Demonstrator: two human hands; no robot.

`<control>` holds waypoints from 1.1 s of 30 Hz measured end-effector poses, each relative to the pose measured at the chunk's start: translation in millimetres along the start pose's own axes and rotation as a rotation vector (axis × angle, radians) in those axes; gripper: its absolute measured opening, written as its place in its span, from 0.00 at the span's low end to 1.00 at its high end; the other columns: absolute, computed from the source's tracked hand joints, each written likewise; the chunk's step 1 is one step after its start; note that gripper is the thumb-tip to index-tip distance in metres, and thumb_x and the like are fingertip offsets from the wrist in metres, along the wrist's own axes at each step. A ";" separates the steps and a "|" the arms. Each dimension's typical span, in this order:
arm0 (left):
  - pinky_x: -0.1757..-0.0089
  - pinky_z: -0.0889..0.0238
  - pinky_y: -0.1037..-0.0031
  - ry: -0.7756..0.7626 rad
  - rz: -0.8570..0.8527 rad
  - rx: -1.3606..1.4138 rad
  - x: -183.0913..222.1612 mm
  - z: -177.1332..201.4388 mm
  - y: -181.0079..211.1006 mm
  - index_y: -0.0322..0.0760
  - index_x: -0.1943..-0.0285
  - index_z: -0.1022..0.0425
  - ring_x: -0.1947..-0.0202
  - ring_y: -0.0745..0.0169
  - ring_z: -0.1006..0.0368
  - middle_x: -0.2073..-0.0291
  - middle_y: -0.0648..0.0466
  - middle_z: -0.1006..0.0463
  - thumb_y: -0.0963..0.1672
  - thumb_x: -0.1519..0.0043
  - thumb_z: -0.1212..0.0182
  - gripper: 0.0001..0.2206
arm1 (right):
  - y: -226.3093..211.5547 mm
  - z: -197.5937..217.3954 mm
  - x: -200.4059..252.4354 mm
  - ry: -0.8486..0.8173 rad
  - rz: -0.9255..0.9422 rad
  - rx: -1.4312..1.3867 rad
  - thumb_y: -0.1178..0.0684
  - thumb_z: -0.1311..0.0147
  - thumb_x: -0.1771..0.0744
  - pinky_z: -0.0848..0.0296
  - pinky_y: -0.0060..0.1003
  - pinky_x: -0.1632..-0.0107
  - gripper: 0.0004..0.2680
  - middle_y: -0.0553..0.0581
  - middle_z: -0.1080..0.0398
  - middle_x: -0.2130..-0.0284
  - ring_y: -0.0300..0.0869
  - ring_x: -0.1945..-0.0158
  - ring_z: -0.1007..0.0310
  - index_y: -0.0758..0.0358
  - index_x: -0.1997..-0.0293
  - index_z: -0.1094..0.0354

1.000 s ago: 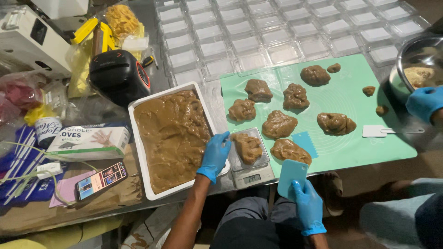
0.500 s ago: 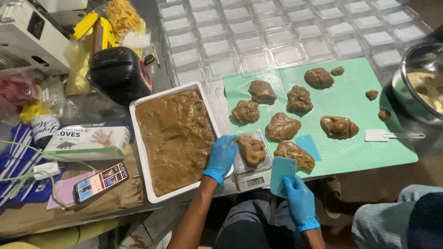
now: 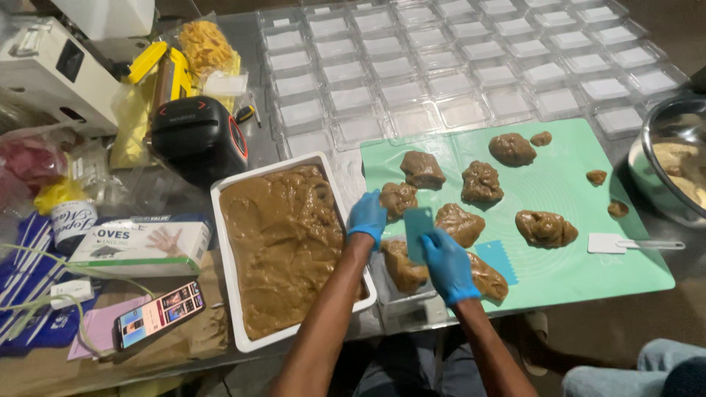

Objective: The person, using a blue plastic scraper, scoops portions of brown dough from a white tray onto a digital scale. They verify the weight, then move the dough portions onto a green silicone mat, using the scraper and their gloved hands to shape and roll them into small logs.

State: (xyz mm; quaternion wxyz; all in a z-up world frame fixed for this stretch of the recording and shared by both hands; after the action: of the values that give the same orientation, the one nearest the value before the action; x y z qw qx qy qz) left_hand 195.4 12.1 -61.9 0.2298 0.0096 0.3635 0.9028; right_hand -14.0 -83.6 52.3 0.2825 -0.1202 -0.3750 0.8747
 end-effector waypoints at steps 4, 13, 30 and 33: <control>0.53 0.32 0.50 -0.054 0.011 -0.134 -4.4 -11.0 -7.6 0.34 0.61 0.20 0.55 0.35 0.24 0.58 0.38 0.22 0.41 0.43 0.42 0.06 | -3.9 -55.8 -89.8 -0.014 0.160 0.101 0.48 0.50 0.33 0.28 0.53 0.54 0.10 0.66 0.24 0.60 0.62 0.56 0.25 0.60 0.57 0.26; 0.57 0.31 0.50 -0.047 0.033 -0.060 -15.9 -6.2 -18.5 0.32 0.61 0.21 0.58 0.31 0.24 0.61 0.36 0.21 0.40 0.37 0.46 0.08 | 27.3 -152.4 -152.2 -0.101 0.232 0.245 0.49 0.51 0.32 0.30 0.59 0.55 0.09 0.74 0.27 0.63 0.68 0.55 0.26 0.65 0.57 0.34; 0.57 0.36 0.53 0.090 -0.189 -0.150 145.0 53.6 76.7 0.26 0.40 0.26 0.58 0.40 0.27 0.58 0.40 0.23 0.39 0.43 0.46 0.20 | 38.6 8.1 -28.0 -0.079 -0.034 -0.159 0.44 0.50 0.31 0.27 0.44 0.50 0.15 0.66 0.22 0.56 0.51 0.53 0.21 0.64 0.45 0.30; 0.54 0.36 0.53 0.138 -0.225 0.035 156.5 97.2 88.3 0.29 0.44 0.24 0.56 0.38 0.27 0.59 0.41 0.23 0.40 0.40 0.45 0.16 | 71.5 40.9 10.7 0.014 0.039 -0.208 0.50 0.48 0.30 0.28 0.43 0.50 0.12 0.64 0.23 0.56 0.48 0.55 0.24 0.68 0.46 0.27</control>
State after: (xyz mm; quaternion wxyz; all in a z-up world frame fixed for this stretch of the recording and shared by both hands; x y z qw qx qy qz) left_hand 37.4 85.8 44.5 0.3036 -0.0894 0.3928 0.8634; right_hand -68.9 -141.3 28.8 0.2541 -0.1620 -0.4594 0.8355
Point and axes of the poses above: each hand's wrist, its own x-axis away from the middle knuckle, its own z-axis out of the back of the hand, y = z × x, the point moved 4 cm from there along -x, towards the middle knuckle
